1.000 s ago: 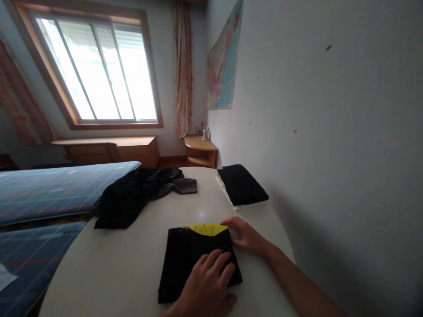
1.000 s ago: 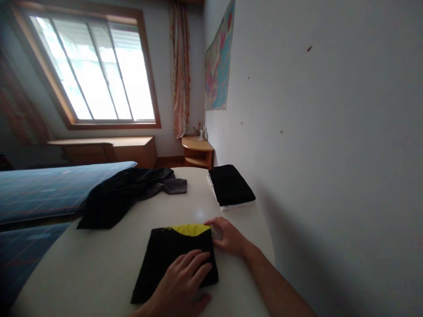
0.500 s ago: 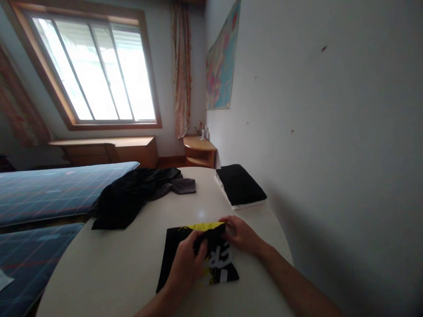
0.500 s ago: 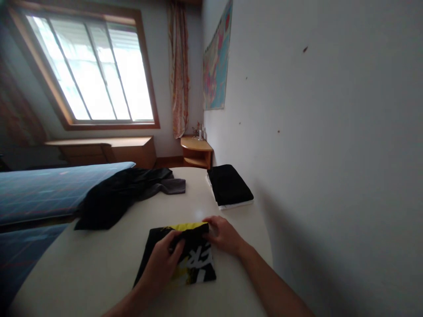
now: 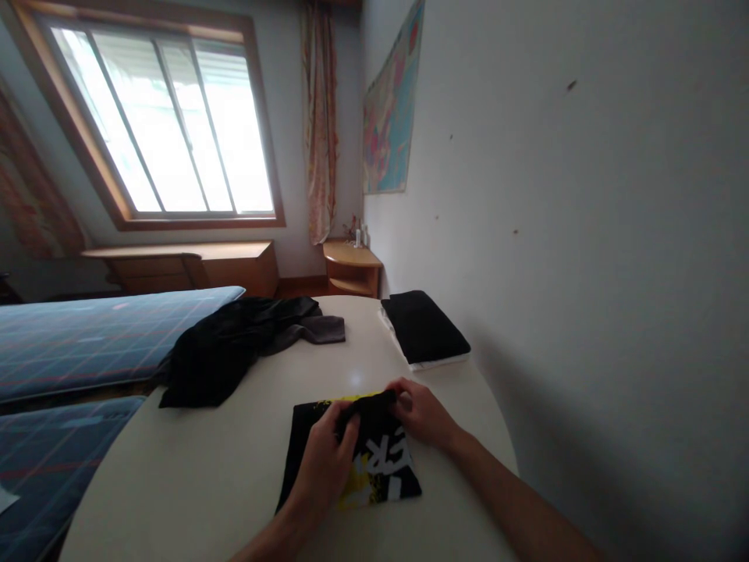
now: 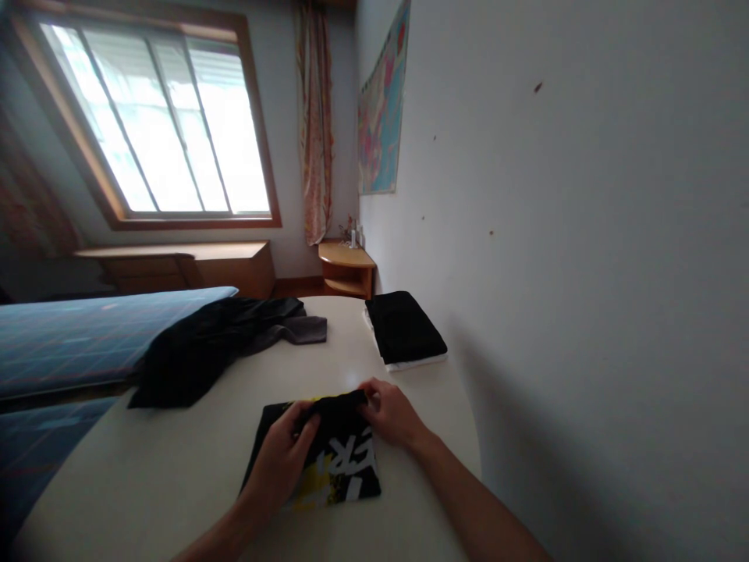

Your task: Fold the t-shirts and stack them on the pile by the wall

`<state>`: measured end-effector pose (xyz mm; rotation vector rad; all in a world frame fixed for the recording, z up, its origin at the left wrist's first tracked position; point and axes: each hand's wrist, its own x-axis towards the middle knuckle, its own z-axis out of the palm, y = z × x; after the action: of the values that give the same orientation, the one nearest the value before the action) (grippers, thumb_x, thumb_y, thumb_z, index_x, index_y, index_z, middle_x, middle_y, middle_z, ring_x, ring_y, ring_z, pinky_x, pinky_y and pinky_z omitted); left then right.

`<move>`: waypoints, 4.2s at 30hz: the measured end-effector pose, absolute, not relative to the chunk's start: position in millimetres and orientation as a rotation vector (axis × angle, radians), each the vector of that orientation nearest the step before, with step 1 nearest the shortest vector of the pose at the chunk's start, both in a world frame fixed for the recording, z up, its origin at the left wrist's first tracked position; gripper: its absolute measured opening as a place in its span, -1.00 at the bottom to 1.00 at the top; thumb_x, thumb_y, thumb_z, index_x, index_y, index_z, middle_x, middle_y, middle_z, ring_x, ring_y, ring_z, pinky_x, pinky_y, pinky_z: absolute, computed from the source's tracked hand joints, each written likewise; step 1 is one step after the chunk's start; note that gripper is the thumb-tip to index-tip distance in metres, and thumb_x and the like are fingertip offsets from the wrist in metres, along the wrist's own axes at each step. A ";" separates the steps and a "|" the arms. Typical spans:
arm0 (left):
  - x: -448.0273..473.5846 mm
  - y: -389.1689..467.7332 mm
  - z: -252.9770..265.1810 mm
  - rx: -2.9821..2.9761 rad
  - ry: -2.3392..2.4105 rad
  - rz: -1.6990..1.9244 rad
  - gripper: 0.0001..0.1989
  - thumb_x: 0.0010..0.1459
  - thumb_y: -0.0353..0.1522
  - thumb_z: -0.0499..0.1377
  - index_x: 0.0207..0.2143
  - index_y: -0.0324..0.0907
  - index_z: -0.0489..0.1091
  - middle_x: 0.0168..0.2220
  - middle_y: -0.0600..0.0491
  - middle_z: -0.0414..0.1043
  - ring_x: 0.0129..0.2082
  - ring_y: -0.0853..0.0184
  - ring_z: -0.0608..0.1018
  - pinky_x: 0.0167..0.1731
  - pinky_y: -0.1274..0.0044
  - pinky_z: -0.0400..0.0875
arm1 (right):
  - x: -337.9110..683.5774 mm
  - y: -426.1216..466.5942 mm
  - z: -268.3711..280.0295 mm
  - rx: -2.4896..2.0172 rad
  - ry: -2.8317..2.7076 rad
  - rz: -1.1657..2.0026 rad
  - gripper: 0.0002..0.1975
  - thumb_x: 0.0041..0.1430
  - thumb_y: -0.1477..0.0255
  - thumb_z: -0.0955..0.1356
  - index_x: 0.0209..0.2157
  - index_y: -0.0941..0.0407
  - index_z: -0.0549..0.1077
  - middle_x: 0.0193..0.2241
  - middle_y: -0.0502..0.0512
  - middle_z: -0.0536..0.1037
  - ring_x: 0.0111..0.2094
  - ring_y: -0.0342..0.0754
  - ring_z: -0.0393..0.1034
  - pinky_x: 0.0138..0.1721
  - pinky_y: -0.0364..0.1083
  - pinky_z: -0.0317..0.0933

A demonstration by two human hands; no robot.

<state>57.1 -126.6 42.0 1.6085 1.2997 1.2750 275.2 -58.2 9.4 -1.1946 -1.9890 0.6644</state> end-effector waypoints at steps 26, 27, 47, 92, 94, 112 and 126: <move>67.0 -151.1 15.0 2.584 1.027 0.665 -0.51 0.13 -0.31 0.25 0.14 -0.07 0.36 0.30 -0.05 0.24 0.31 0.03 0.25 0.27 0.10 0.14 | 284.0 -46.6 2.4 -1.206 -1.949 0.737 -0.73 0.23 0.42 0.27 -0.15 0.09 0.58 -0.19 0.13 0.63 -0.18 0.05 0.51 -0.08 0.02 0.35; 66.6 -153.6 15.1 2.649 0.995 0.591 -0.41 0.14 -0.26 0.26 0.22 -0.06 0.28 0.35 -0.06 0.16 0.35 0.00 0.18 0.28 0.06 0.09 | 284.7 -48.0 2.9 -1.209 -1.953 0.702 -0.72 0.25 0.42 0.26 -0.13 0.09 0.57 -0.15 0.15 0.62 -0.13 0.06 0.50 -0.02 0.05 0.33; 5.4 -121.6 11.7 2.545 1.638 0.291 -0.23 0.29 0.03 -0.01 0.42 -0.11 -0.08 0.45 -0.08 -0.24 0.42 -0.04 -0.17 0.33 0.05 -0.13 | 246.8 -96.3 41.9 -1.088 -2.445 0.220 -0.65 0.29 0.21 0.33 0.02 0.06 0.48 0.15 0.17 0.45 0.22 0.13 0.22 0.29 0.16 -0.06; -15.5 -61.1 -14.3 2.013 1.654 1.046 -0.56 0.33 -0.23 -0.04 0.18 -0.20 0.24 0.18 -0.15 0.34 0.21 0.14 0.37 0.24 0.20 0.23 | 245.4 4.9 85.4 -1.326 -2.369 0.722 -0.63 0.20 0.25 0.35 -0.05 0.16 0.56 -0.15 0.17 0.62 -0.17 0.05 0.49 -0.07 -0.05 0.27; -14.4 -62.4 -17.3 2.090 1.702 0.930 -0.54 0.32 -0.23 -0.03 0.20 -0.21 0.24 0.22 -0.15 0.31 0.26 0.13 0.31 0.27 0.20 0.18 | 252.2 17.0 95.6 -1.360 -2.300 0.642 -0.64 0.20 0.28 0.35 -0.06 0.18 0.57 -0.14 0.19 0.62 -0.16 0.07 0.50 -0.05 -0.04 0.27; -13.8 -63.7 -18.8 2.258 1.797 0.502 -0.46 0.25 -0.30 0.00 0.25 -0.27 0.22 0.32 -0.14 0.19 0.37 0.15 0.15 0.35 0.24 0.03 | 361.4 142.3 133.3 -1.869 -1.564 0.295 -0.58 0.29 0.29 0.29 0.00 0.30 0.51 -0.25 0.29 0.64 -0.31 0.01 0.54 -0.33 -0.13 0.34; -11.1 -66.3 -11.0 2.260 1.795 0.497 -0.46 0.23 -0.29 0.00 0.23 -0.22 0.26 0.33 -0.10 0.18 0.37 0.12 0.16 0.32 0.18 0.08 | 375.7 139.7 98.7 -2.046 -1.695 -0.169 -0.51 0.31 0.17 0.24 0.14 0.12 0.45 0.18 0.36 0.39 0.16 0.30 0.26 0.15 0.22 0.11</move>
<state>-11.1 -66.3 -11.0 2.2604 1.7946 0.4969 375.7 139.7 98.7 -2.0462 -1.6952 -0.1691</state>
